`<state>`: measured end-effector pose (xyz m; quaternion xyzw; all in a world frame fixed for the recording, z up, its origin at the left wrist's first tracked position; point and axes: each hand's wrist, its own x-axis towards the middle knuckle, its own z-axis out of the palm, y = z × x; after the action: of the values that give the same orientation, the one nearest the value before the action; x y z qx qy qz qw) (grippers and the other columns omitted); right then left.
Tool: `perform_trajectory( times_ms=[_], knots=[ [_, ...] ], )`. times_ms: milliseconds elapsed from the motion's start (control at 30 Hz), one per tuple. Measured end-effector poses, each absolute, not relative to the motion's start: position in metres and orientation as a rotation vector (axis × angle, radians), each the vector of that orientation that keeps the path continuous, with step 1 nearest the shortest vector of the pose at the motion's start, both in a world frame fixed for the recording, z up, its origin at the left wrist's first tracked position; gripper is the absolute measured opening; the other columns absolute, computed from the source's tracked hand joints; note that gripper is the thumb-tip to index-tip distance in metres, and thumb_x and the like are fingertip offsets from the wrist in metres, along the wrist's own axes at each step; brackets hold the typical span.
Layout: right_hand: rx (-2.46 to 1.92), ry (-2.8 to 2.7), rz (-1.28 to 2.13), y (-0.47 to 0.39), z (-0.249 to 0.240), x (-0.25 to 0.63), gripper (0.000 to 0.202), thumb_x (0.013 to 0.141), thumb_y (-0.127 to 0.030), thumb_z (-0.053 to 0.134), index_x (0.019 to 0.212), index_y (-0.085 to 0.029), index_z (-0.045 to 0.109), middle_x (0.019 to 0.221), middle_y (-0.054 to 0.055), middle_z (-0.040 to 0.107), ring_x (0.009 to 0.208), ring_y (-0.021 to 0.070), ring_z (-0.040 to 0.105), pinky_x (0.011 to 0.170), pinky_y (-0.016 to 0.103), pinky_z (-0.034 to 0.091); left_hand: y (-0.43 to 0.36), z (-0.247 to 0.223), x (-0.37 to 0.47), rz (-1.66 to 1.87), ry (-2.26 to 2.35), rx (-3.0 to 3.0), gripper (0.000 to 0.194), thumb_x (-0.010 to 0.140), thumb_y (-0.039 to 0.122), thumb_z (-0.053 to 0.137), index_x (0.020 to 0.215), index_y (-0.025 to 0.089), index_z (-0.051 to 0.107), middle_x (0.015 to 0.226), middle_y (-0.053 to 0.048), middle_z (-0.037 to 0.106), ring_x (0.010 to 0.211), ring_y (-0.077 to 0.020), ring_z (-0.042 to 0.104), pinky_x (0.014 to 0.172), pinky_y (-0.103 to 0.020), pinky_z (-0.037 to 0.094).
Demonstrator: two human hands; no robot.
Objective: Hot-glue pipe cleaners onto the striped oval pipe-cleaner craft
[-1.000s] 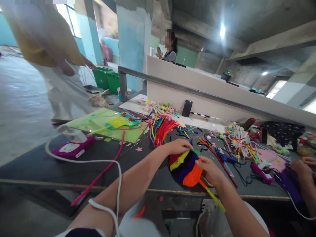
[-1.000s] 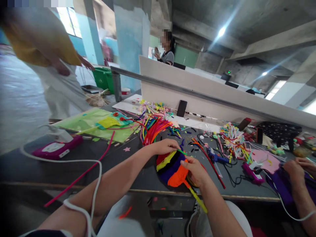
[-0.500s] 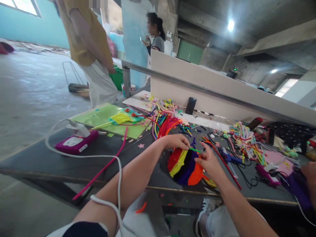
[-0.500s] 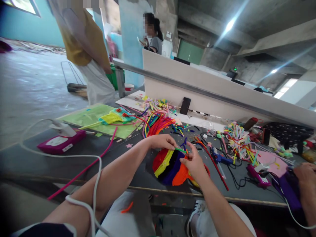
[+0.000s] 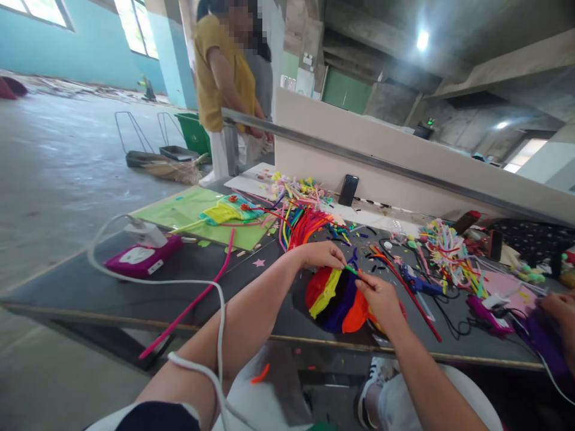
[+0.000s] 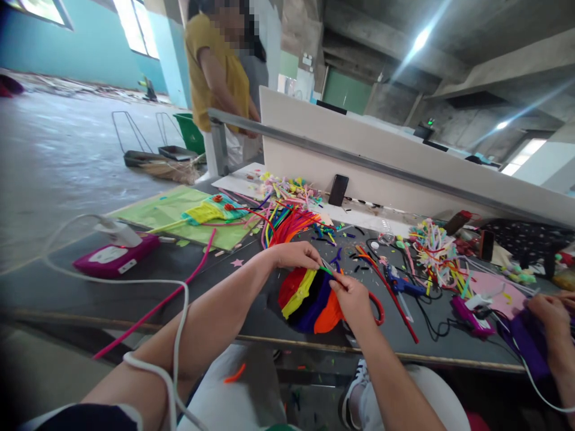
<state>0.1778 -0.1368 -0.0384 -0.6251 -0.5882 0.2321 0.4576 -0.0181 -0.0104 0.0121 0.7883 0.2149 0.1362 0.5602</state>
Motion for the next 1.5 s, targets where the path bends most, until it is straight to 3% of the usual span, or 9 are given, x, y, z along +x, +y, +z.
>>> perform_trajectory(
  times_ms=[200,300,400,567,1100,1500],
  knots=[
    [-1.576,-1.387,0.596,-0.139,-0.03,0.174,0.031,0.075,-0.041,0.064,0.094,-0.02,0.077,0.08,0.003,0.077,0.077,0.0246,0.068,0.071,0.035,0.051,-0.011,0.008,-0.013,0.352,0.453,1.839,0.02,0.069,0.023,0.069,0.085,0.013,0.076,0.071,0.0,0.068,0.068,-0.0097,0.055,0.07,-0.019,0.042],
    [-1.557,-1.299,0.563,-0.139,-0.03,0.174,0.035,0.073,-0.044,0.065,0.094,-0.019,0.077,0.082,0.004,0.077,0.077,0.0246,0.068,0.071,0.034,0.052,-0.01,0.009,-0.016,0.334,0.416,1.824,0.027,0.071,0.027,0.071,0.095,0.015,0.075,0.079,-0.001,0.071,0.072,-0.0109,0.058,0.073,-0.02,0.044],
    [-1.521,-1.218,0.539,-0.141,-0.03,0.177,0.036,0.072,-0.047,0.066,0.094,-0.02,0.077,0.087,0.006,0.077,0.081,0.0255,0.069,0.074,0.036,0.053,-0.008,0.012,-0.022,0.353,0.402,1.788,0.032,0.072,0.032,0.072,0.1,0.017,0.073,0.083,-0.002,0.071,0.071,-0.0111,0.06,0.067,-0.02,0.045],
    [-1.471,-1.092,0.516,-0.143,-0.032,0.189,0.037,0.07,-0.048,0.069,0.094,-0.021,0.076,0.086,0.005,0.077,0.081,0.0248,0.069,0.076,0.037,0.054,-0.007,0.014,-0.027,0.445,0.503,1.762,0.033,0.071,0.036,0.072,0.096,0.014,0.074,0.066,-0.001,0.066,0.052,-0.0086,0.054,0.052,-0.02,0.044],
    [-1.368,-0.826,0.585,-0.141,-0.039,0.204,0.036,0.065,-0.042,0.076,0.094,-0.019,0.076,0.087,0.005,0.077,0.083,0.025,0.071,0.081,0.04,0.055,-0.017,0.005,-0.003,0.602,0.668,1.655,0.021,0.073,0.031,0.068,0.081,0.012,0.068,0.05,0.002,0.058,0.042,-0.0087,0.053,0.045,-0.02,0.045],
    [-1.249,-0.693,0.666,-0.139,-0.039,0.201,0.03,0.06,-0.034,0.08,0.086,-0.02,0.076,0.075,0.002,0.076,0.072,0.0233,0.071,0.073,0.039,0.058,-0.028,0.003,0.011,0.702,0.793,1.628,0.016,0.074,0.028,0.065,0.077,0.012,0.067,0.046,0.004,0.052,0.039,-0.008,0.048,0.041,-0.018,0.036]
  ],
)
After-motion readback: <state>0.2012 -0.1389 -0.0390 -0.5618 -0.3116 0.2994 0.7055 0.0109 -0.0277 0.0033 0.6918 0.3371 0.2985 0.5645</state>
